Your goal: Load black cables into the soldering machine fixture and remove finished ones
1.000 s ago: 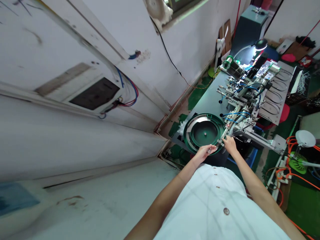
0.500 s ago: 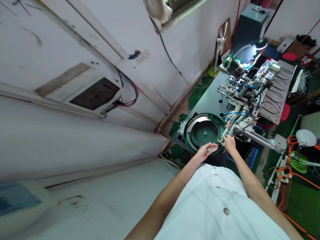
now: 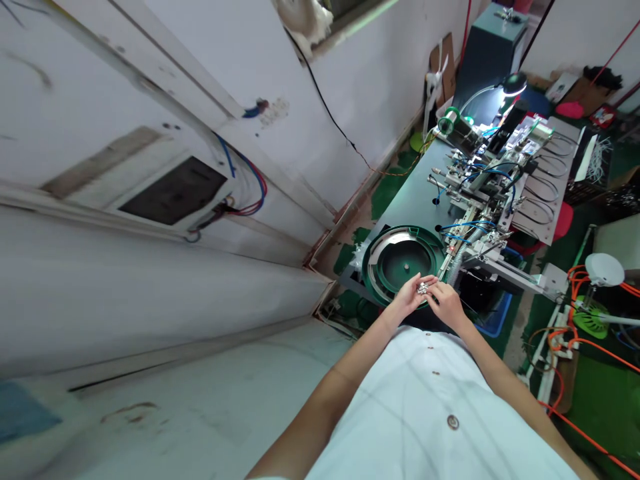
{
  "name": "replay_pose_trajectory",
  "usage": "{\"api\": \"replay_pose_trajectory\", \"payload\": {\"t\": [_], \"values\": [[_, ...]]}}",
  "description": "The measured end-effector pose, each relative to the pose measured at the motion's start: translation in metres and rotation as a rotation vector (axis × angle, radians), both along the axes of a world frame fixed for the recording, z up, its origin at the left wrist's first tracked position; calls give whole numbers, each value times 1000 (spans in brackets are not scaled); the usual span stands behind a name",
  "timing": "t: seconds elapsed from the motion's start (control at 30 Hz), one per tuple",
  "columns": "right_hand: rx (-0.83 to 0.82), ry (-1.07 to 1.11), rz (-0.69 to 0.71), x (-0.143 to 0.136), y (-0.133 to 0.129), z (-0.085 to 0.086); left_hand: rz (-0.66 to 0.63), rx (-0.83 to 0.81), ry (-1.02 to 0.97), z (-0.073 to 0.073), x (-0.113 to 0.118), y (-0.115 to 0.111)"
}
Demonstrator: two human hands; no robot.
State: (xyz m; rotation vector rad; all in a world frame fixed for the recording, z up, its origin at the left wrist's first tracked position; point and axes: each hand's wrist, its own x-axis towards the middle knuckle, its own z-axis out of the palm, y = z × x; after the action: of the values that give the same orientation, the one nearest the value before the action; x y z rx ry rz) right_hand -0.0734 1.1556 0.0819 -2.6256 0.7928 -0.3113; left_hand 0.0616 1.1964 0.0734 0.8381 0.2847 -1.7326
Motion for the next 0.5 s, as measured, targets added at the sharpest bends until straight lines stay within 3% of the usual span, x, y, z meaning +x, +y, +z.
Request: {"api": "replay_pose_trajectory", "payload": {"t": [0.27,0.37,0.5], "values": [[-48,56,-57,-3,4,-16,13,32,-112,-12,-10,5],[-64,84,-172,-11,-16,-31,46,48,-129,-17,-9,8],[-98,172,-303,-15,-50,-63,64,60,-140,-20,-7,12]]}}
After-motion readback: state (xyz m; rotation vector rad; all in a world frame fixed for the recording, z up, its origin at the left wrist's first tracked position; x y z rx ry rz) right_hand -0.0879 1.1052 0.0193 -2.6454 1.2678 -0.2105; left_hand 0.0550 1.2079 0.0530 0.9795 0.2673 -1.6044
